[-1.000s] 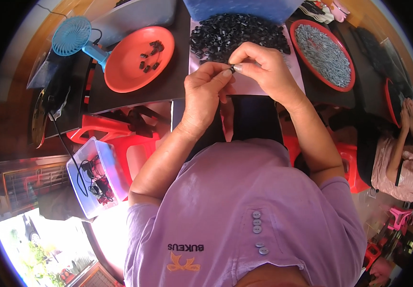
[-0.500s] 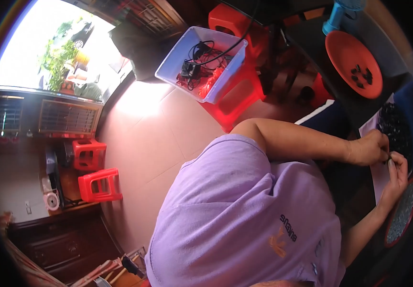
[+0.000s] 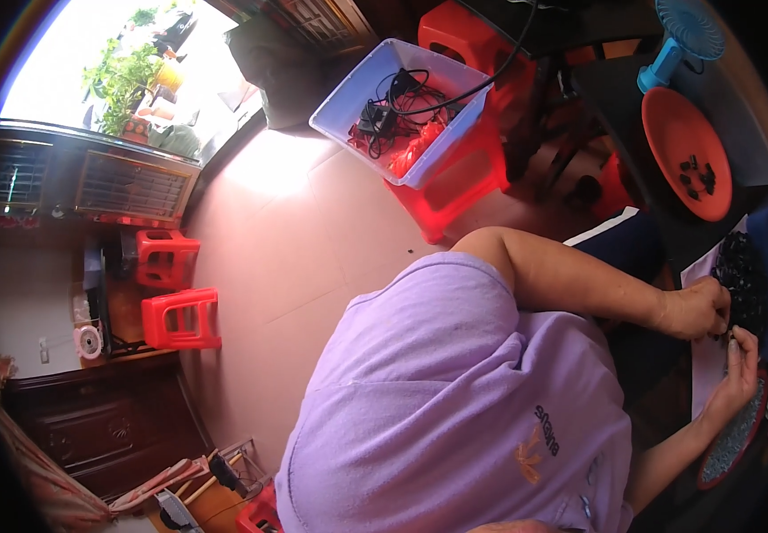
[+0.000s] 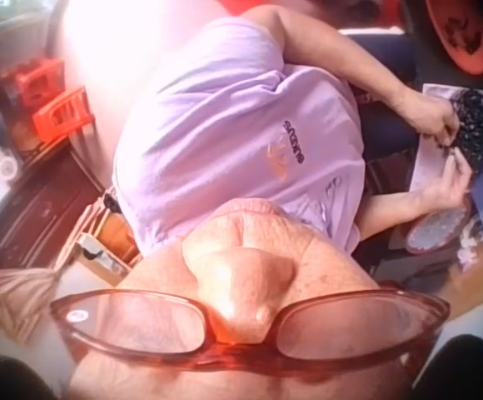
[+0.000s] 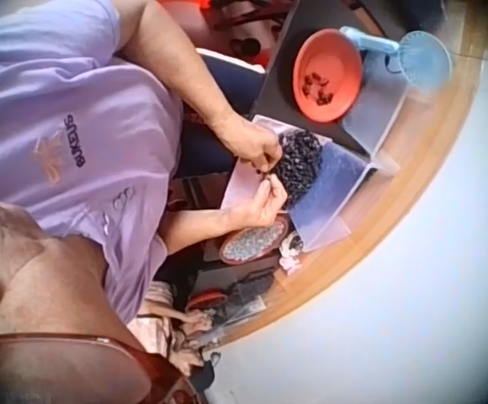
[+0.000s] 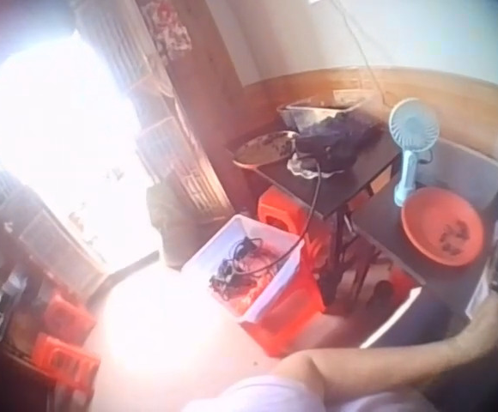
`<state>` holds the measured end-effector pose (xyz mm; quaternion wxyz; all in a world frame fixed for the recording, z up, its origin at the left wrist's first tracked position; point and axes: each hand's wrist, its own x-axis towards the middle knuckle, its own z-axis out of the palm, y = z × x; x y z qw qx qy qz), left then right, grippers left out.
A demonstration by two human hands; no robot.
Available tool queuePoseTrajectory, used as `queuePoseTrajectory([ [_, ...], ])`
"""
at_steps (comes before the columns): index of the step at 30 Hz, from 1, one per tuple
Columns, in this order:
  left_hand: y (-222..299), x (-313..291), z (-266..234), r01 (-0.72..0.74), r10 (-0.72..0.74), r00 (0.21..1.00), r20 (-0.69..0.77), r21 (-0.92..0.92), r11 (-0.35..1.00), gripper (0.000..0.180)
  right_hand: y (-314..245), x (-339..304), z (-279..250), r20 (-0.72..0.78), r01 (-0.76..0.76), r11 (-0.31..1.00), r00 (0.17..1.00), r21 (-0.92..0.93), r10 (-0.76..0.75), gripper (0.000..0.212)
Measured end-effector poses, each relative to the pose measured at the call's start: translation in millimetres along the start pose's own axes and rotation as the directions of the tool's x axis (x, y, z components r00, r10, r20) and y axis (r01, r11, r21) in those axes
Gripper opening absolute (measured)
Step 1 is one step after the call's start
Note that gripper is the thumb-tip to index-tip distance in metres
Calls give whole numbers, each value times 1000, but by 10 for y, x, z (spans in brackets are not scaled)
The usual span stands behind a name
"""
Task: The person assembles small black plastic components by manually inserting metal rings into them.
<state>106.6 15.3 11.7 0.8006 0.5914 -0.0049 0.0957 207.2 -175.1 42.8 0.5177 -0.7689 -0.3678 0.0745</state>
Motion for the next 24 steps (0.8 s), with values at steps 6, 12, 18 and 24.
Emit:
queuePoseTrajectory([
  [6,4,-9,8,-38,37,999,7,54,998,20,-146,-31,121,7,-19,994,1000,-106,20,18],
  [12,-21,-18,21,-77,79,997,-14,122,989,19,-169,-7,173,28,-1,1000,1000,4,1,19],
  [18,-8,-55,23,-95,98,995,-18,123,988,18,-229,-24,207,-10,-22,999,1000,-35,22,17],
  [24,-4,-69,26,-23,23,1000,12,-3,1000,19,-270,-77,221,46,-78,994,996,70,75,14],
])
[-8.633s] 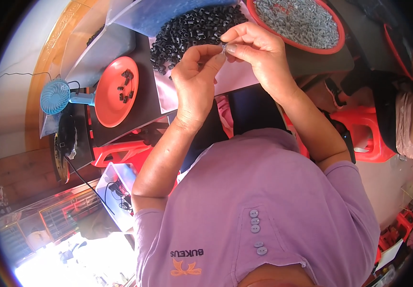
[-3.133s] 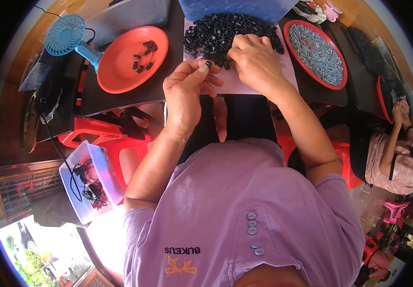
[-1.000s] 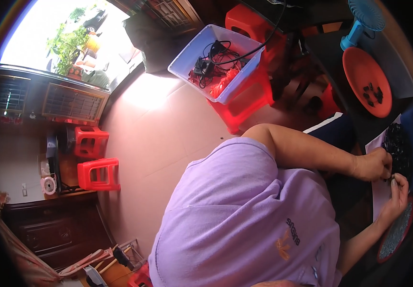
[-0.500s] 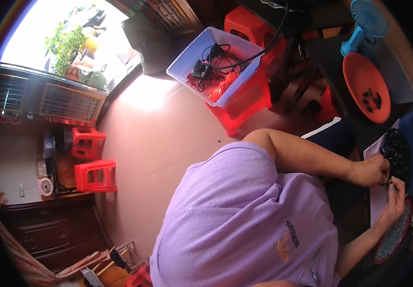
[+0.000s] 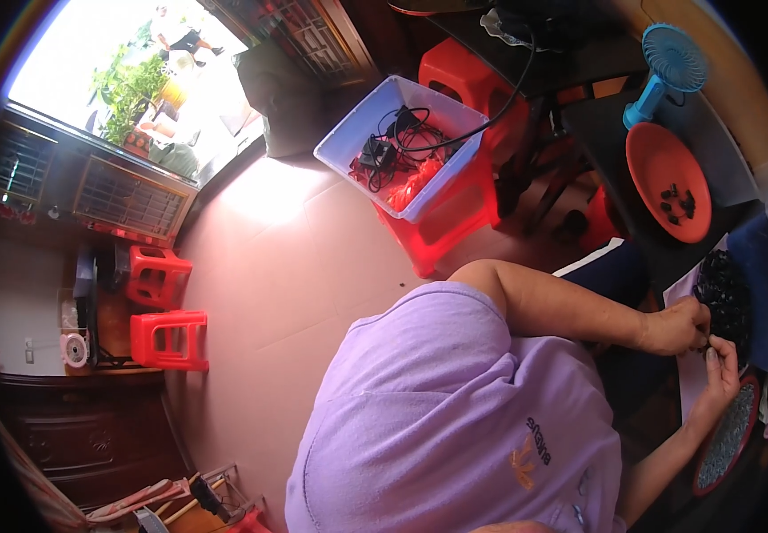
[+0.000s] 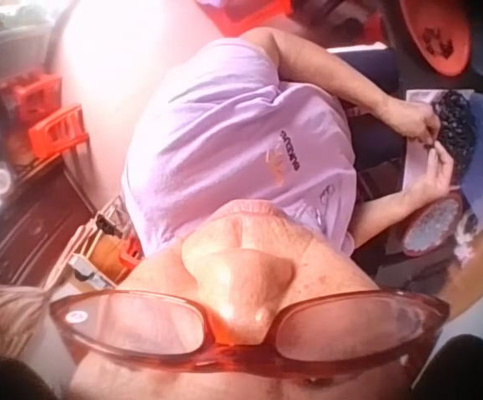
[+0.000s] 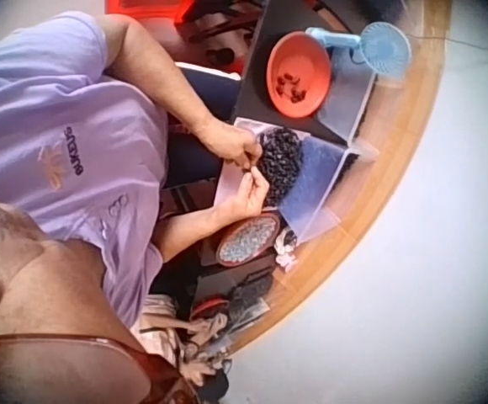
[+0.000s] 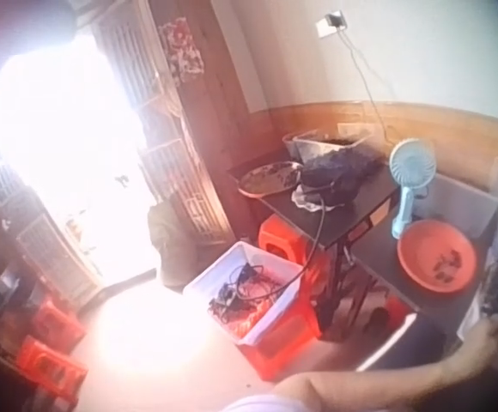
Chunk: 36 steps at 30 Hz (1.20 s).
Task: The person assembles small black plastic components by manually inserting metal rings into them.
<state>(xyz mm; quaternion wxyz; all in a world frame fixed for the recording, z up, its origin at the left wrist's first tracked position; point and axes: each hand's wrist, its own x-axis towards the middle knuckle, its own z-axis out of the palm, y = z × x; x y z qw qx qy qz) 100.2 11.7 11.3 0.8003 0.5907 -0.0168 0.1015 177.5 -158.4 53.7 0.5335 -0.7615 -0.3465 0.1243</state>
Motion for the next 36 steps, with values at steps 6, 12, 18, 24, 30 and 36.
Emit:
queuePoseTrajectory([
  [6,-113,49,26,-149,154,988,-10,203,968,20,100,-19,-50,-15,-16,998,1000,68,17,13],
  [12,-187,79,54,-142,150,989,-9,258,956,21,174,-34,-113,-1,-33,989,999,143,33,15],
  [18,-194,79,29,-170,185,983,-19,304,937,22,196,-37,-93,-5,-33,989,999,143,34,17],
  [24,-235,101,40,-159,173,985,-14,325,932,24,183,-73,-80,-14,-35,990,999,139,38,17],
  [30,-230,103,42,-195,206,979,-1,315,929,22,310,-67,-153,-29,-39,989,999,145,44,16],
  [36,-247,113,24,-184,203,979,-23,329,926,21,86,-90,7,-51,0,998,999,66,3,15],
])
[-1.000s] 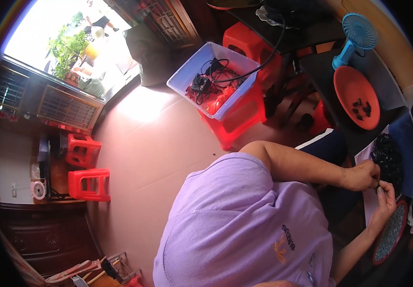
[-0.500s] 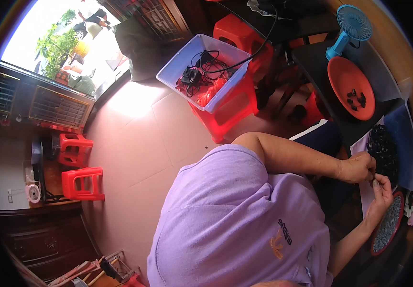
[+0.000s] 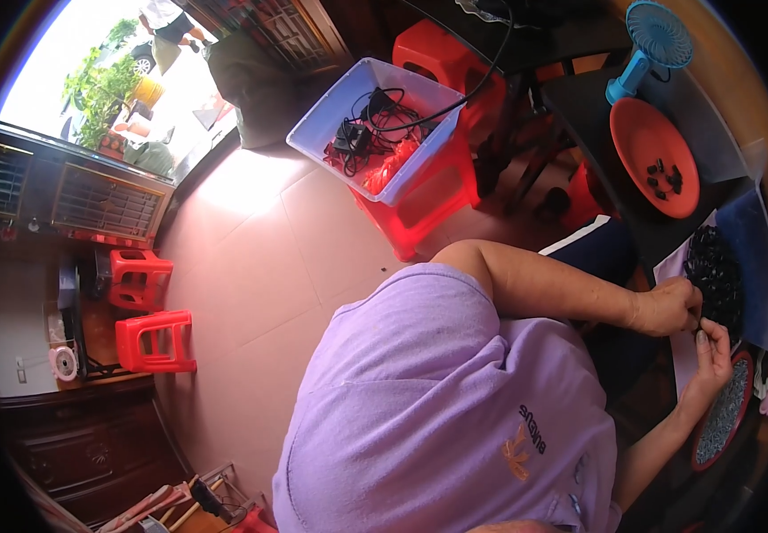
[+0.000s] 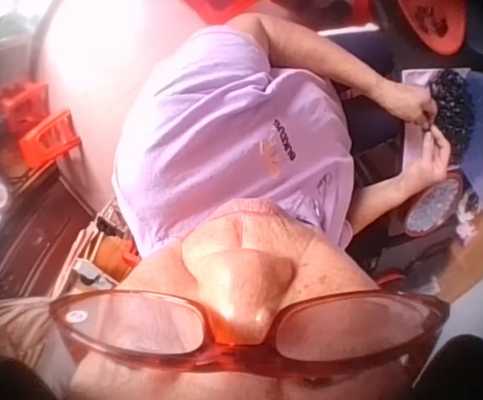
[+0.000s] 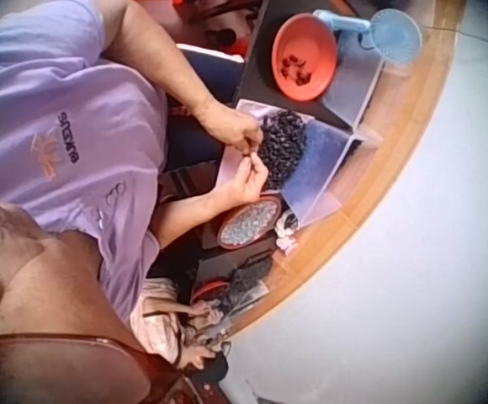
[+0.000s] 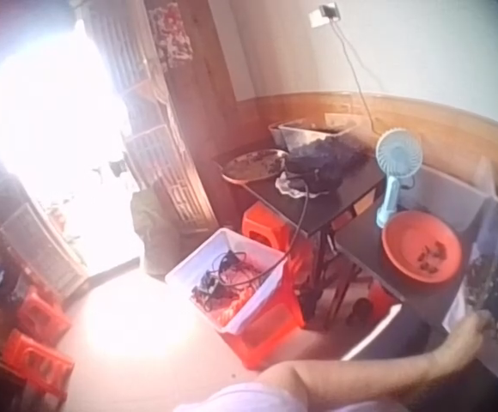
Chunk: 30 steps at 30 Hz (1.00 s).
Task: The person assembles small black plastic components by manually inserting metal rings into them.
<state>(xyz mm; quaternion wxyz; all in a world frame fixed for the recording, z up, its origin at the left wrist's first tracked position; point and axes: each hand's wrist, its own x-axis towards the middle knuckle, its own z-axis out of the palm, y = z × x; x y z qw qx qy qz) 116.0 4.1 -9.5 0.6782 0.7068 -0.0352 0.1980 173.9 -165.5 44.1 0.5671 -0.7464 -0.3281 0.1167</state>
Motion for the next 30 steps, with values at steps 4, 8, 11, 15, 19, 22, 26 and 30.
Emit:
queuePoseTrajectory([
  [4,10,2,8,-6,6,1000,2,12,1000,22,-95,-20,42,39,81,982,996,-170,-75,15],
  [8,-54,13,29,-41,42,999,-21,17,999,22,36,-10,8,11,55,988,998,-147,-54,17],
  [11,35,-27,41,-11,12,1000,11,-52,999,21,74,-54,-69,-33,26,992,999,-125,-31,18],
  [15,72,-57,-38,-10,13,999,42,-63,998,20,-116,-52,42,18,110,986,994,-122,-109,15],
  [19,345,-116,-240,269,-256,956,140,-83,959,16,-154,7,190,-19,132,968,990,-211,-139,14],
  [22,263,-86,-303,211,-193,968,161,-109,971,15,-128,69,229,-52,121,984,990,-131,-129,13],
  [26,260,-41,-275,266,-234,949,209,-141,954,14,-157,37,187,-93,113,991,988,-74,-120,12],
  [30,283,-56,-290,307,-273,935,224,-132,943,15,-149,20,173,-42,100,994,994,-48,-102,12],
])
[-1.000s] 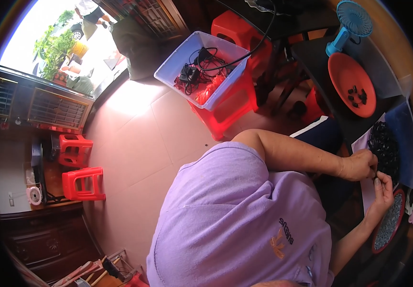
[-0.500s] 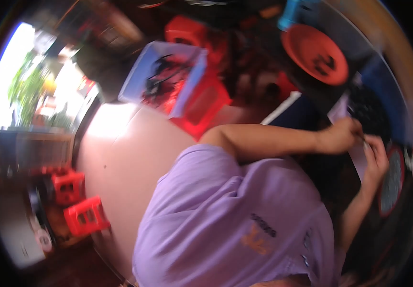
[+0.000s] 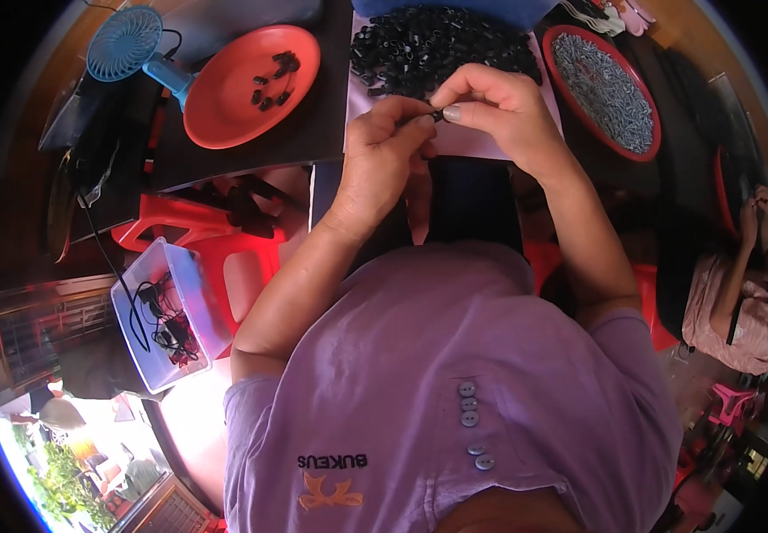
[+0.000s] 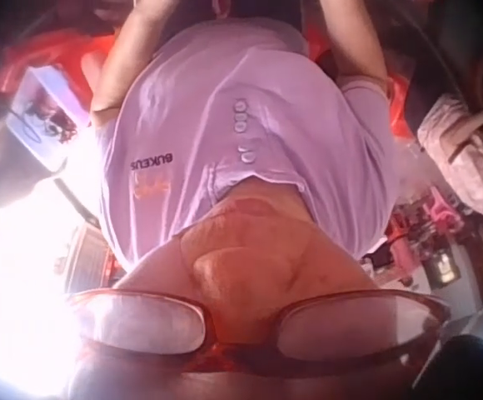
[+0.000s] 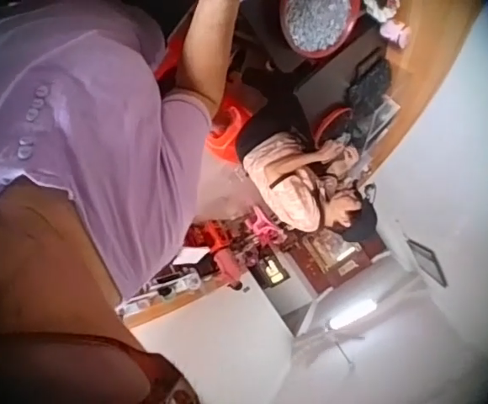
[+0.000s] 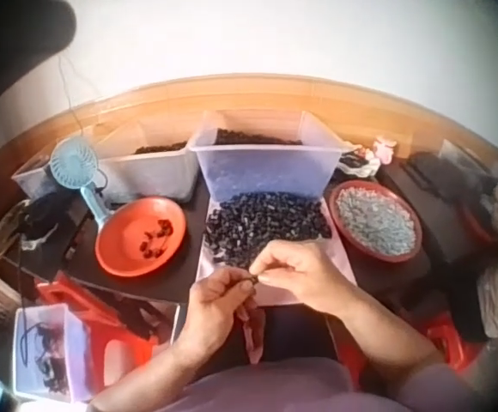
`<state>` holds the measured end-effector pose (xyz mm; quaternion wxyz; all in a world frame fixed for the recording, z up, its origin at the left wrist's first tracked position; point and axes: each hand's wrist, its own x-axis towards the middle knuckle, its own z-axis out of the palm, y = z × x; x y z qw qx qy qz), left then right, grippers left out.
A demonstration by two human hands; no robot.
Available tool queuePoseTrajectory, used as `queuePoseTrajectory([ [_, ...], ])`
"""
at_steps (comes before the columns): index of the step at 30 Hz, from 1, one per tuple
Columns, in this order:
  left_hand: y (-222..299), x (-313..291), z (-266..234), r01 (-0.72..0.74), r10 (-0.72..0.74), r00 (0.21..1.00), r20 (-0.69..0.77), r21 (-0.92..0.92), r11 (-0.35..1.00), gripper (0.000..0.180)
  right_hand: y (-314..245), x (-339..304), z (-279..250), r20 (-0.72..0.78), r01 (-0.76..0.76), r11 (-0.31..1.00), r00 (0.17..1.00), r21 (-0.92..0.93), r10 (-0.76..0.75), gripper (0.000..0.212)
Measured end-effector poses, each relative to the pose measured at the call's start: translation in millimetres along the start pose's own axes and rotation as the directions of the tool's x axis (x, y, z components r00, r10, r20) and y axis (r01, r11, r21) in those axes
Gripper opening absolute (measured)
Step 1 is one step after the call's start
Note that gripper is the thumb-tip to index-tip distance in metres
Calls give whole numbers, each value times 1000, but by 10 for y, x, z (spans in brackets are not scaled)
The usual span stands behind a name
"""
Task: The person assembles small black plastic components by manually inserting metal rings into them.
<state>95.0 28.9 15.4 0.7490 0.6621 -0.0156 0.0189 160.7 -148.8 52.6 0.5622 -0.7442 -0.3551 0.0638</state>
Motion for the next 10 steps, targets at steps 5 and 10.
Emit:
queuePoseTrajectory([
  [5,8,-19,10,-8,8,1000,-6,50,999,16,-9,24,-25,17,13,1000,1000,-5,-13,9],
  [10,51,-17,29,7,-5,999,-35,66,998,17,-42,38,-7,8,115,977,993,-181,-115,8],
])
